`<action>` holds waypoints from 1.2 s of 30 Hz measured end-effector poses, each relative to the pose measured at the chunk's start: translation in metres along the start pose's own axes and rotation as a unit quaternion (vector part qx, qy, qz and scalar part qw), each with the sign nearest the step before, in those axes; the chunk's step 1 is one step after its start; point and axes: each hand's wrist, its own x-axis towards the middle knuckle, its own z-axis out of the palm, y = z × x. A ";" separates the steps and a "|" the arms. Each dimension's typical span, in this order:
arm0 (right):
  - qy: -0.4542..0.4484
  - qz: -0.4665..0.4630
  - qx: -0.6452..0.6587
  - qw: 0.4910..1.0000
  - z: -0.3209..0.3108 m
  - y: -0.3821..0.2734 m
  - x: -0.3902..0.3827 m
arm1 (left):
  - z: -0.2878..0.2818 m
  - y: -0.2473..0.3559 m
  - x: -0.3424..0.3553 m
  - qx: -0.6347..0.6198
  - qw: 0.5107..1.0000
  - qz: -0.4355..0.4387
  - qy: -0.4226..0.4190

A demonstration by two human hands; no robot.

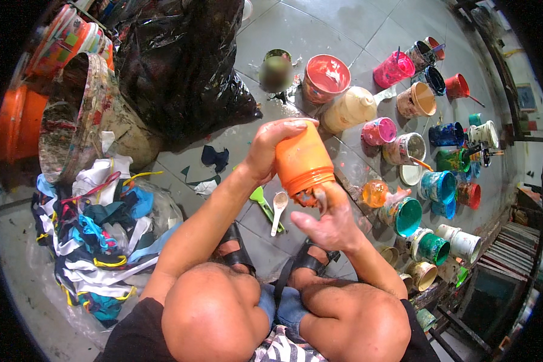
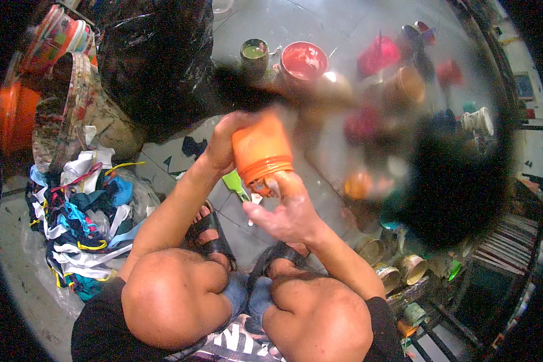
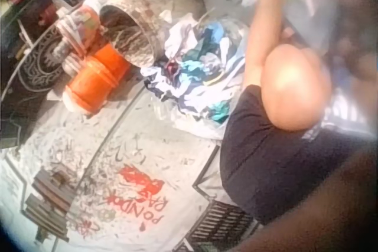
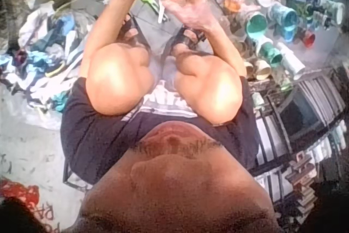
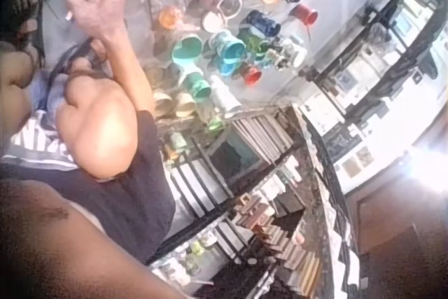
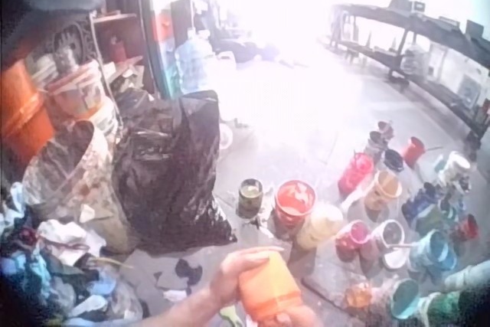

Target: The person wipes ink from orange plastic containers using pieces of cloth and a wooden stick, then places the cloth into a larger bucket.

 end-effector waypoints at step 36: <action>0.055 0.171 0.523 0.833 -0.021 0.005 0.025 | -0.016 -0.030 -0.013 0.110 0.979 0.170 -0.024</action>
